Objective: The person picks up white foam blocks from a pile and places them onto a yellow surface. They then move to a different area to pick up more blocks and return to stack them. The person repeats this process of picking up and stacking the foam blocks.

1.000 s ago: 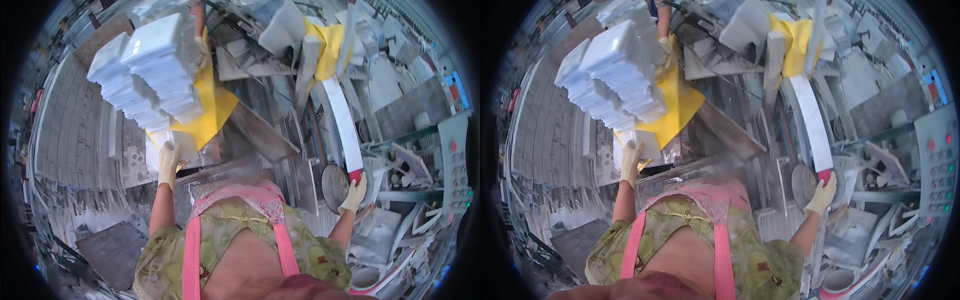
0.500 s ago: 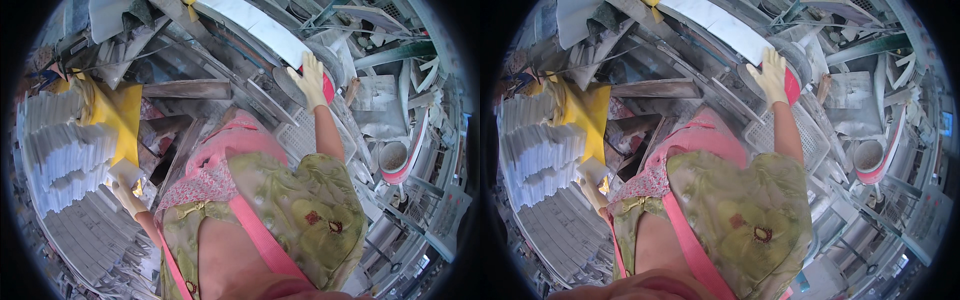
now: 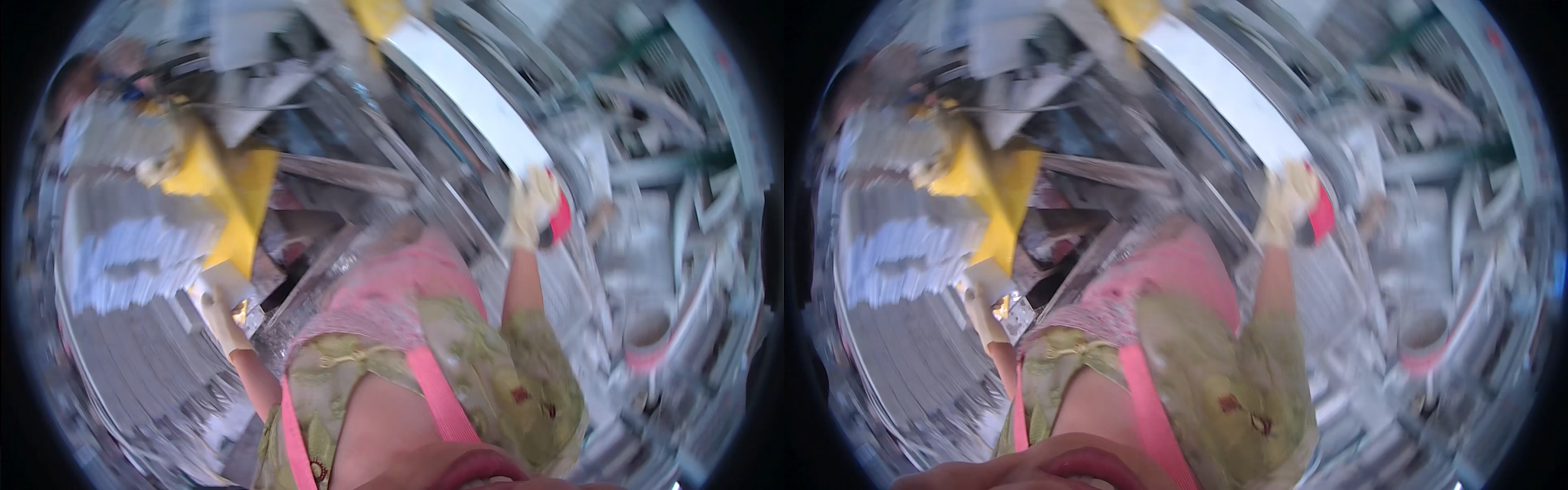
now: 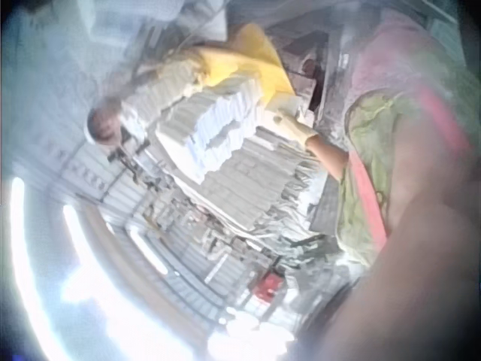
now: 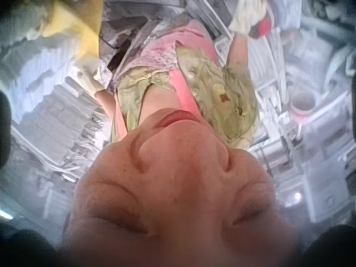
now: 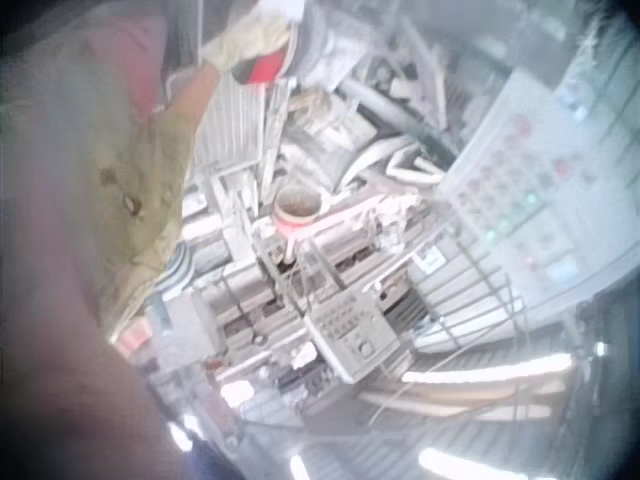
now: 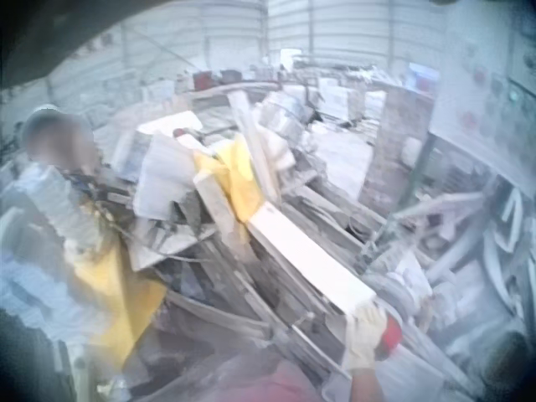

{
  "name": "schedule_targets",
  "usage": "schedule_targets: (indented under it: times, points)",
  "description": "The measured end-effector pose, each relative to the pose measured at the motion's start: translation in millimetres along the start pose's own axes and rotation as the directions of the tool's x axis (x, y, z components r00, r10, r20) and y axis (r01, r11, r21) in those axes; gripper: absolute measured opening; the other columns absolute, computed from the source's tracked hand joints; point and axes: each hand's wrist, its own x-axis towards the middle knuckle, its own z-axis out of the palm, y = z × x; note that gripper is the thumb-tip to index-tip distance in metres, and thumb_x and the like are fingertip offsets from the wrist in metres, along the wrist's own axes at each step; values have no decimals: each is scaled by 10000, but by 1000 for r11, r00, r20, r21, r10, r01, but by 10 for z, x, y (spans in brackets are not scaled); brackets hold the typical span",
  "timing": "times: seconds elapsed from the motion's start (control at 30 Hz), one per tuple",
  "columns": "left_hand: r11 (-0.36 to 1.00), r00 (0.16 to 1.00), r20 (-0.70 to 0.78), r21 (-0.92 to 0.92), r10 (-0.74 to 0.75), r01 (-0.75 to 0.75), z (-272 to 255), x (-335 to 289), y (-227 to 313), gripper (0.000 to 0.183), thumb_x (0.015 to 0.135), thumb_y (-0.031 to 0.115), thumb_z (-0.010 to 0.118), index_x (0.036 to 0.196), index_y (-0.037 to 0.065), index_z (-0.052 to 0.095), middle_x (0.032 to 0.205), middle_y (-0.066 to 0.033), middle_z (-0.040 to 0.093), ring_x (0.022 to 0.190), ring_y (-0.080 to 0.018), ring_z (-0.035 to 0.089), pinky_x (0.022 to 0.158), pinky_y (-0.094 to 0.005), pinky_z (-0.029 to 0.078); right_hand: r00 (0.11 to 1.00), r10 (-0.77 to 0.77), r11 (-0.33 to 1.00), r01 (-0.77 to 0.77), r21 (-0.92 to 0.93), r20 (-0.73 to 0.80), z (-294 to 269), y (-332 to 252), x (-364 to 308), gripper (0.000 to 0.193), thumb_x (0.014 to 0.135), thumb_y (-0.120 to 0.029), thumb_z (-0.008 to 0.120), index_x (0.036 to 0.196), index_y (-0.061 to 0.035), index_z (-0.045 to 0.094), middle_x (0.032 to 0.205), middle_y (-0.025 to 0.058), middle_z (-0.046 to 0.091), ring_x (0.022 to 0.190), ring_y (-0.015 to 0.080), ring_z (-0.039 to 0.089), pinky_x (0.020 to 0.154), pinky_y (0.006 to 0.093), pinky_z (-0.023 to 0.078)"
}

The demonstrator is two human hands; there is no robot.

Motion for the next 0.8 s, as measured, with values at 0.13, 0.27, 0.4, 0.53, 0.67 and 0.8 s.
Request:
schedule_targets:
  times: [0.13,0.27,0.4,0.53,0.67,0.8]
  points:
    - [986,988,-142,146,-58,79,71,-67,24,468,940,365,620,1127,-64,620,967,-230,710,813,-285,725,643,-409,580,994,69,986,-55,-160,85,-62,125,67,785,881,-475,723,1409,73,529,1407,282,563,1328,425,495,1147,525,346]
    - [979,987,-153,186,-57,85,85,-279,231,396,943,332,607,1022,-57,605,895,-239,697,734,-307,717,626,-413,585,928,122,938,8,-347,351,-154,160,179,890,936,-600,580,1478,91,433,1473,276,515,1367,394,470,1152,504,328]
    - [972,982,-165,201,-89,121,107,-319,318,406,946,338,605,1029,-59,607,913,-263,706,722,-332,725,577,-420,596,899,186,954,-68,-294,397,-169,100,137,799,952,-539,580,1377,135,524,1410,292,557,1310,413,508,1130,484,357]
    - [956,982,-183,279,-43,94,114,-216,203,435,941,364,584,1053,-56,611,957,-299,712,779,-395,732,631,-446,594,992,-96,966,74,-247,-77,-43,90,33,654,954,-477,591,1137,147,667,1134,296,659,1071,446,585,989,513,422]
    - [944,985,-173,323,-16,72,112,-211,164,471,933,390,555,1076,-55,613,958,-310,704,820,-410,729,719,-453,582,998,-30,993,36,-116,46,-87,115,50,545,926,-432,635,964,109,693,1053,270,684,1077,438,608,1050,502,423]
    - [964,984,-167,247,-56,97,113,-270,247,476,935,394,561,1081,-55,612,955,-306,704,816,-402,730,709,-455,585,966,24,995,1,-96,258,-399,77,163,412,822,-343,777,934,48,709,1143,224,698,1165,406,605,1135,483,387]
